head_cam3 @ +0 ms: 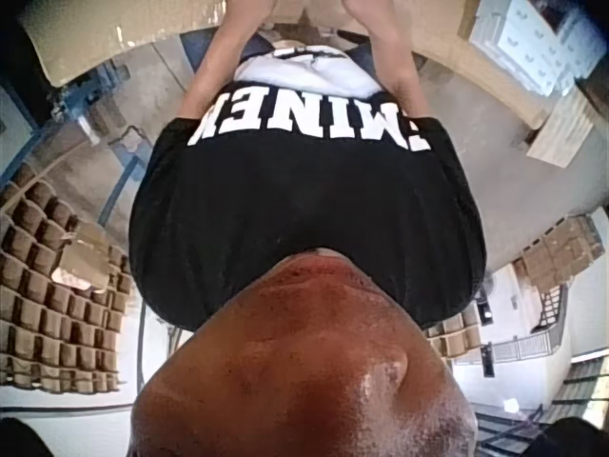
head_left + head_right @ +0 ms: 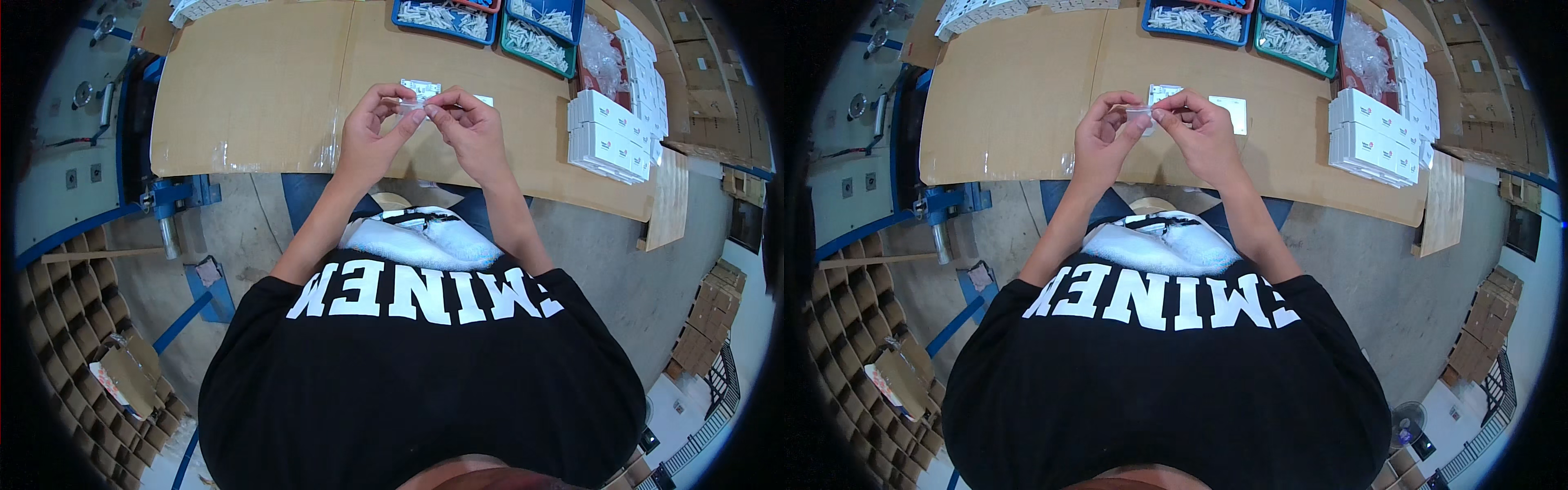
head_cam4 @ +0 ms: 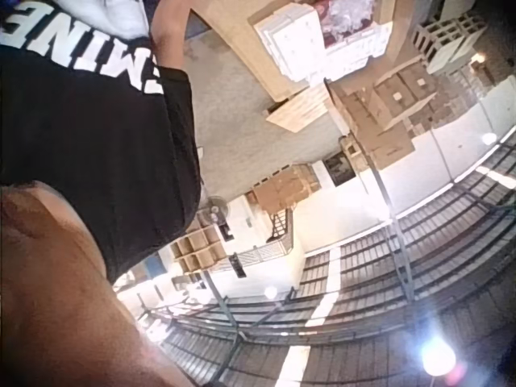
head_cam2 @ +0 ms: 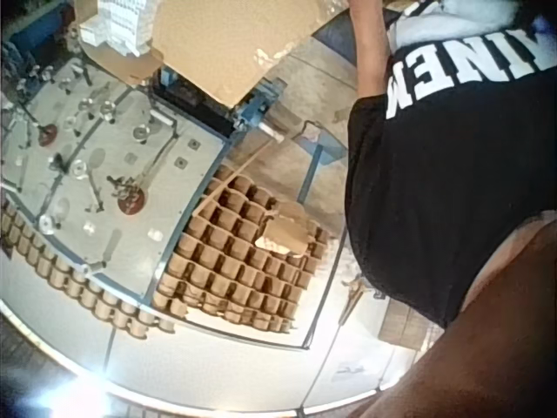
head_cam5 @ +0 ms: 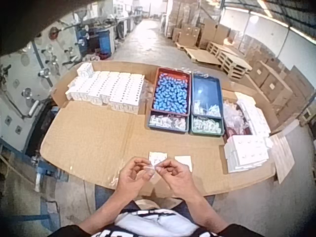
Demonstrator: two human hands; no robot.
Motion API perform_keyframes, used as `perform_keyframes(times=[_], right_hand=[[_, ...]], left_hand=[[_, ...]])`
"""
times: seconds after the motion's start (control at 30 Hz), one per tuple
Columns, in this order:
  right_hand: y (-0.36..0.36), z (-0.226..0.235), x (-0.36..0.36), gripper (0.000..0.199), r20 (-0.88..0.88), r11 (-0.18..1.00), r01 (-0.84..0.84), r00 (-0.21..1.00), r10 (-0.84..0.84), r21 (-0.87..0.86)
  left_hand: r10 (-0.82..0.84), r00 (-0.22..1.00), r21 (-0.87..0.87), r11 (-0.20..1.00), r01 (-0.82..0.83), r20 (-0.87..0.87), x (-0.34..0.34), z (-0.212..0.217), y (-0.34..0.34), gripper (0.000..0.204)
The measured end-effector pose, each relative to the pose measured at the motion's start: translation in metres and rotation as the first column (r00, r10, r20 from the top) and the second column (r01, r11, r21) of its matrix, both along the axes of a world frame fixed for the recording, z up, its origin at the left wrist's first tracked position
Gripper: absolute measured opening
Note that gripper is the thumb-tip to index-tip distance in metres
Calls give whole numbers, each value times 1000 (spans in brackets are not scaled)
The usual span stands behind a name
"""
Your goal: The person packages electronic components by assembling parts and accessory bags into plastic housings, placing the units into small white boxes, and stacking the boxed products on the table by hand.
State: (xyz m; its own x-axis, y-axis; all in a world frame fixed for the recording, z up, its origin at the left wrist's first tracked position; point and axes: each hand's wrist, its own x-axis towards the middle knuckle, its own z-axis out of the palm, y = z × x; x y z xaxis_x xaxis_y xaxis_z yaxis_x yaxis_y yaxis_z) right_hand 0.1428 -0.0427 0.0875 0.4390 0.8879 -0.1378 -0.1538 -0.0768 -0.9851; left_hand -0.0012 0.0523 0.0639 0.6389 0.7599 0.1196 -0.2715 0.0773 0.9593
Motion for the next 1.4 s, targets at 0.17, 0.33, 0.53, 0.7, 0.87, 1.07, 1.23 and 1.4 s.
perform_keyframes(times=[0.17, 0.33, 0.53, 0.7, 0.87, 1.07, 1.23, 1.4], right_hand=[[0, 1, -2, 11, -38, 1000, 3, 999, -3, 3], [-1, 2, 6, 11, 10, 996, -35, 999, 36, -78], [-1, -1, 8, 8, 146, 1000, 3, 989, -4, 8], [-13, 12, 23, 6, 38, 998, -29, 999, 27, 57], [-27, 10, 40, 11, 104, 970, -236, 965, 242, -65], [-38, -5, 47, 17, 113, 979, -197, 973, 202, -51], [-37, -14, 42, 19, 5, 984, -177, 984, 177, -7], [-33, -23, 38, 21, -37, 985, -170, 985, 169, -15]], left_hand=[[-4, 1000, 125, 992, 3, 6, 1, -8, 5, 11], [-32, 999, 4, 999, 32, -4, -1, -11, 4, 9], [-71, 997, -13, 997, 71, 8, 4, -14, 1, 18], [-187, 981, -449, 873, 188, 47, 4, -17, 12, 50], [-398, 904, -672, 629, 392, 155, -1, -28, 13, 54], [-294, 956, -542, 803, 247, -2, 1, -28, 8, 30], [-219, 969, -359, 919, 164, -118, 4, -24, 6, 25], [-174, 982, -394, 910, 133, -71, 8, -24, 4, 18]])
